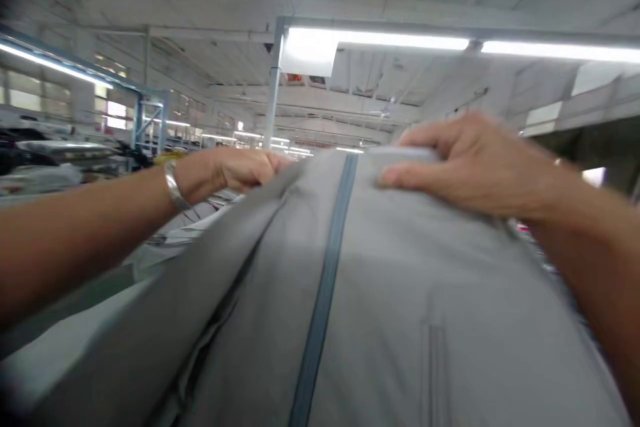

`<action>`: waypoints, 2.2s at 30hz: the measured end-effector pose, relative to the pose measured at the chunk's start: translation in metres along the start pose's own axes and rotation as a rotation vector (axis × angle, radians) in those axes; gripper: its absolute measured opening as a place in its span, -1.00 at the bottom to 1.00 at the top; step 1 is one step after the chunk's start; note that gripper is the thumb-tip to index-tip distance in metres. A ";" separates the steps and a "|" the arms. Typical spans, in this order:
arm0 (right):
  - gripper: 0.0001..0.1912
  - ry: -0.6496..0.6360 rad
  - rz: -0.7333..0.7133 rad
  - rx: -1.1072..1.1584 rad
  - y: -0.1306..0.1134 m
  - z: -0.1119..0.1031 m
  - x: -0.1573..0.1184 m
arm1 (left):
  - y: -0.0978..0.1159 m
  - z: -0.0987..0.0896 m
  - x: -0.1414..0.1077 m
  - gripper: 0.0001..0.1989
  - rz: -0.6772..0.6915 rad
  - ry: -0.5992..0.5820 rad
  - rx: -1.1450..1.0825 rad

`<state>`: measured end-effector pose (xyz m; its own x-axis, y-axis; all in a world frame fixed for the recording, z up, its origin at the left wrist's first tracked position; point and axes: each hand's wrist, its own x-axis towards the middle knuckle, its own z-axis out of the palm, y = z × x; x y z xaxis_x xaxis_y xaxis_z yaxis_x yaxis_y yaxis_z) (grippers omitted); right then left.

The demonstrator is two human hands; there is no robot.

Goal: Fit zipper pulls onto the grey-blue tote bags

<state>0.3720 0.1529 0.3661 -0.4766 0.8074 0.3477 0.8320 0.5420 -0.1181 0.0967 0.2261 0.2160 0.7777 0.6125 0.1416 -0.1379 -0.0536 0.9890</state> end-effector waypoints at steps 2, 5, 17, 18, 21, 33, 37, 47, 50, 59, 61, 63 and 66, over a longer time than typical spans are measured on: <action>-0.63 -0.238 0.097 -0.015 0.025 0.037 -0.026 | -0.050 0.019 0.030 -0.58 -0.073 -0.111 -0.002; -0.60 -0.351 0.204 -0.006 0.069 0.100 -0.076 | -0.125 0.049 0.062 -0.59 -0.120 -0.181 0.028; -0.79 -0.355 0.246 -0.315 0.110 0.180 -0.125 | -0.195 0.105 0.136 -0.39 -0.006 0.189 0.633; -0.77 -0.343 0.242 -0.311 0.114 0.185 -0.126 | -0.198 0.113 0.141 -0.41 0.023 0.242 0.730; -0.75 -0.317 0.274 -0.239 0.127 0.194 -0.128 | -0.215 0.121 0.153 -0.60 0.069 0.303 0.813; -0.72 -0.279 0.548 0.120 0.156 0.196 -0.126 | -0.216 0.036 0.152 -0.44 0.010 -0.033 0.840; -0.73 -0.272 0.480 0.163 0.139 0.205 -0.115 | -0.176 0.067 0.134 -0.20 0.026 0.050 0.837; -0.69 -0.411 0.292 0.032 0.117 0.180 -0.107 | -0.212 0.123 0.113 -0.69 0.270 0.412 0.623; -0.71 -0.362 0.286 -0.079 0.117 0.179 -0.111 | -0.214 0.121 0.110 -0.67 0.283 0.402 0.592; -0.78 -0.226 0.277 0.145 0.123 0.198 -0.128 | -0.220 0.125 0.124 -0.75 0.243 0.318 0.555; -0.78 -0.253 0.317 0.221 0.130 0.206 -0.130 | -0.229 0.114 0.131 -0.74 0.222 0.194 0.456; -0.76 -0.273 0.373 0.277 0.138 0.213 -0.131 | -0.234 0.105 0.136 -0.73 0.208 0.137 0.387; -0.74 -0.300 0.462 0.348 0.147 0.222 -0.129 | -0.233 0.097 0.139 -0.69 0.188 0.095 0.224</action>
<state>0.4923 0.1803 0.0976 -0.1923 0.9781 -0.0796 0.8535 0.1266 -0.5056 0.2971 0.2471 0.0090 0.6890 0.6460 0.3286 -0.1267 -0.3391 0.9322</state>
